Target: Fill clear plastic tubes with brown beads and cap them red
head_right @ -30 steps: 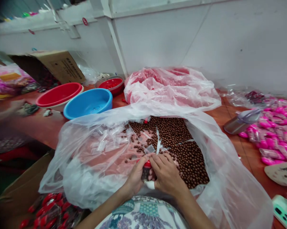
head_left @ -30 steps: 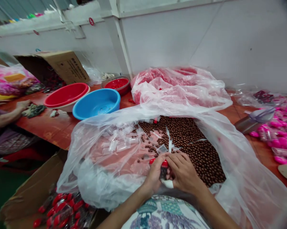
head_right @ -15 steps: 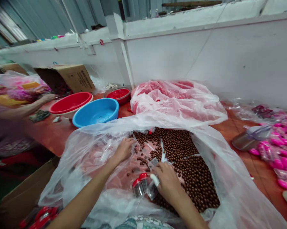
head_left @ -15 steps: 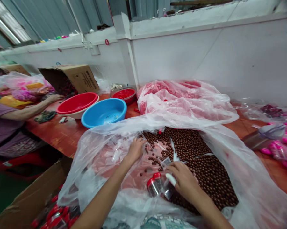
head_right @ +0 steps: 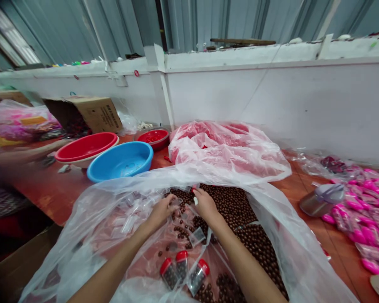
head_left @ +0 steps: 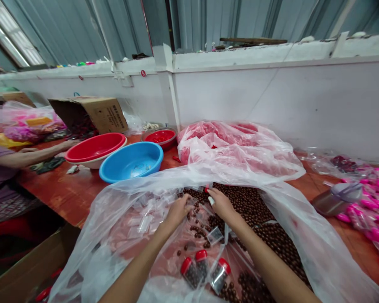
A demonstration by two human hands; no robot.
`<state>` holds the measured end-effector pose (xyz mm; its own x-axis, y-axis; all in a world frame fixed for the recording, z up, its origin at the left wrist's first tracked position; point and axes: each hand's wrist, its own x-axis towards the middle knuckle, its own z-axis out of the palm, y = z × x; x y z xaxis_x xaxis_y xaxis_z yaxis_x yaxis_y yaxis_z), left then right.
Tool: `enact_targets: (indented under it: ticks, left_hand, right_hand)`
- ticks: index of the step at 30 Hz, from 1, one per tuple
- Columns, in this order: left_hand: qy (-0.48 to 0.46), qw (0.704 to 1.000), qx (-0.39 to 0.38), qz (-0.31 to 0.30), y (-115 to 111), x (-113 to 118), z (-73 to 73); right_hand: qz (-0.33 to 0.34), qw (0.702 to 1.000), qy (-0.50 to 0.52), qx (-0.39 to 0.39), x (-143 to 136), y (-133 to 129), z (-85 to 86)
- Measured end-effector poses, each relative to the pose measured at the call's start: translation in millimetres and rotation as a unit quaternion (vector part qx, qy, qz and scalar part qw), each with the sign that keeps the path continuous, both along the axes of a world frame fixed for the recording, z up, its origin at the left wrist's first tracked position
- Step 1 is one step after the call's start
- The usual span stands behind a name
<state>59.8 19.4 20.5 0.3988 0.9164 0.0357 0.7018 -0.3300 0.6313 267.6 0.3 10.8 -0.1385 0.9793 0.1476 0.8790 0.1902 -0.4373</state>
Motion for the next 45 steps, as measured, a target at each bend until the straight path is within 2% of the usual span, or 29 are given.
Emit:
enact_targets:
  ticks: [5, 14, 19, 23, 29, 34, 38, 43, 45]
  left_hand:
    - [-0.01, 0.999, -0.03, -0.015, -2, 8, -2.6]
    - [-0.004, 0.997, -0.079, -0.002, 13, 25, -11.2]
    - [0.022, 0.997, -0.079, 0.01, 20, 31, -13.3]
    - [0.025, 0.994, -0.101, 0.011, 22, 31, -16.3]
    - [0.004, 0.992, -0.125, 0.005, 28, 46, -23.9]
    - [-0.021, 0.988, -0.155, -0.006, 34, 61, -27.3]
    - [-0.047, 0.985, -0.163, -0.019, 36, 75, -28.1]
    - [-0.071, 0.981, -0.178, -0.033, 35, 99, -33.2]
    - [-0.078, 0.98, -0.182, -0.034, 36, 107, -36.2]
  right_hand:
    - [-0.02, 0.999, -0.029, -0.026, -15, 30, -1.2]
    - [-0.06, 0.992, -0.066, -0.091, -2, 31, -2.5]
    - [-0.057, 0.991, -0.05, -0.11, -11, 45, 2.3]
    - [-0.066, 0.99, -0.009, -0.127, -2, 44, 2.4]
    - [-0.127, 0.977, 0.109, -0.131, 38, 8, -0.2]
    - [-0.155, 0.938, 0.268, -0.155, 61, -33, -1.4]
    - [-0.148, 0.898, 0.377, -0.171, 65, -68, -0.1]
    - [-0.159, 0.857, 0.458, -0.173, 60, -105, -2.1]
    - [-0.169, 0.832, 0.501, -0.168, 59, -115, -3.8]
